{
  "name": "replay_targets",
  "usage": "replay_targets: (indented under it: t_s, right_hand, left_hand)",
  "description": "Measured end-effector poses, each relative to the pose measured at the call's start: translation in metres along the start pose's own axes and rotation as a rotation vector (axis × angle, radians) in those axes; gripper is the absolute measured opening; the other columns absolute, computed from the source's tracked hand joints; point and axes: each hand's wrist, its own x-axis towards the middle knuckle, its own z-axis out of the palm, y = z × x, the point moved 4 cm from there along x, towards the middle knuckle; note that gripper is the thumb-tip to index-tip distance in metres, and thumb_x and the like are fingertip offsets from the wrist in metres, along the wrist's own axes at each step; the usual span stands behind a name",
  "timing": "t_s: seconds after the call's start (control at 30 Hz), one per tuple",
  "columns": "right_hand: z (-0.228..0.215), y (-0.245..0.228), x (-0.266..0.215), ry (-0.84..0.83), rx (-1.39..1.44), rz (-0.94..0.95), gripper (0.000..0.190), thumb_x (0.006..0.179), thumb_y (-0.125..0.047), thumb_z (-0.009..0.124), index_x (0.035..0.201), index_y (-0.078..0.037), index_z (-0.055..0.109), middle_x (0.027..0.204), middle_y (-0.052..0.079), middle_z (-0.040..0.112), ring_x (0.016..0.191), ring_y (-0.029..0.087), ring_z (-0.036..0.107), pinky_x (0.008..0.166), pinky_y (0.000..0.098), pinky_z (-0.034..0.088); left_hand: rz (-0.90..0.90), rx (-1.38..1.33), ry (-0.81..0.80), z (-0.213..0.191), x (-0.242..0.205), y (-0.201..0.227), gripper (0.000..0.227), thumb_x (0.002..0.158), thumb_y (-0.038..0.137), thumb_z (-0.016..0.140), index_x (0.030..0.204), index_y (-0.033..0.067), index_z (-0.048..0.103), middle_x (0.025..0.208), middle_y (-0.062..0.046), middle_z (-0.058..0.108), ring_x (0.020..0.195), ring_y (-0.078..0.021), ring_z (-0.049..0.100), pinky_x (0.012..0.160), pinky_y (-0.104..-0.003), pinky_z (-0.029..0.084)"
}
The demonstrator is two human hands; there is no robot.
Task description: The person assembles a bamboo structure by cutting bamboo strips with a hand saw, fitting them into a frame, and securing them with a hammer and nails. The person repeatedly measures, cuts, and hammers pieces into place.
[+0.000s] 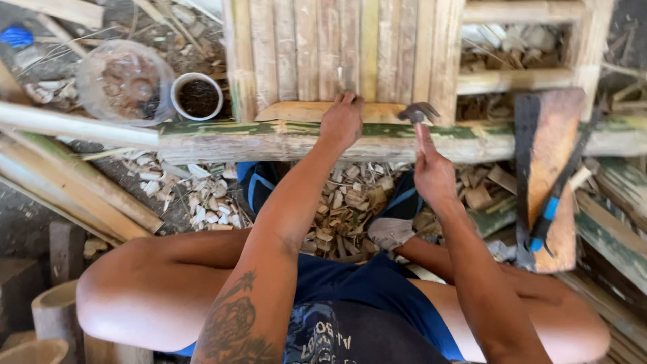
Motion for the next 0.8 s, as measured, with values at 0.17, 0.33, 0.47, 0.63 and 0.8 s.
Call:
replay_targets:
  t_s: [0.17, 0.33, 0.47, 0.63, 0.8]
  right_hand:
    - [0.015, -0.031, 0.004, -0.021, 0.12, 0.031, 0.068, 0.105, -0.011, 0.055, 0.166, -0.027, 0.029, 0.077, 0.024, 0.071, 0.056, 0.04, 0.066, 0.054, 0.0485, 0.05]
    - [0.038, -0.071, 0.007, 0.136, 0.186, -0.249, 0.061, 0.102, -0.011, 0.06, 0.159, -0.023, 0.043, 0.1, 0.025, 0.071, 0.065, 0.034, 0.072, 0.057, 0.0428, 0.056]
    - [0.058, -0.094, 0.015, 0.158, 0.045, -0.353, 0.056, 0.099, -0.013, 0.064, 0.154, -0.02, 0.053, 0.11, 0.023, 0.071, 0.082, 0.039, 0.071, 0.07, 0.0496, 0.057]
    - [0.09, -0.149, 0.042, 0.015, -0.118, -0.408, 0.048, 0.095, -0.018, 0.071, 0.142, -0.016, 0.062, 0.111, 0.022, 0.067, 0.097, 0.042, 0.065, 0.079, 0.053, 0.053]
    - [0.091, -0.238, 0.055, 0.201, -0.154, -0.771, 0.044, 0.092, -0.013, 0.071, 0.136, -0.011, 0.065, 0.113, 0.02, 0.064, 0.107, 0.04, 0.062, 0.089, 0.0491, 0.052]
  left_hand:
    - [0.053, 0.228, 0.427, -0.062, -0.046, -0.009, 0.052, 0.079, 0.027, 0.069, 0.128, 0.0082, 0.061, 0.14, -0.016, 0.052, 0.131, -0.0385, 0.048, 0.101, -0.057, 0.045]
    - [-0.053, 0.07, 0.109, -0.077, -0.027, -0.017, 0.039, 0.088, 0.017, 0.064, 0.126, 0.0101, 0.061, 0.134, -0.014, 0.054, 0.123, -0.0331, 0.057, 0.096, -0.046, 0.053]
    - [0.003, -0.035, 0.249, -0.136, -0.058, -0.09, 0.024, 0.092, 0.018, 0.063, 0.115, 0.0112, 0.066, 0.123, -0.014, 0.063, 0.107, -0.0365, 0.066, 0.086, -0.051, 0.056]
    - [-0.118, 0.28, 0.123, -0.239, -0.126, -0.204, 0.018, 0.088, 0.017, 0.064, 0.102, 0.0093, 0.072, 0.11, -0.019, 0.07, 0.099, -0.0406, 0.069, 0.078, -0.054, 0.058]
    - [-0.27, 0.276, 0.399, -0.333, -0.201, -0.313, 0.037, 0.088, 0.041, 0.07, 0.094, 0.0045, 0.071, 0.097, -0.025, 0.07, 0.089, -0.0447, 0.069, 0.073, -0.053, 0.057]
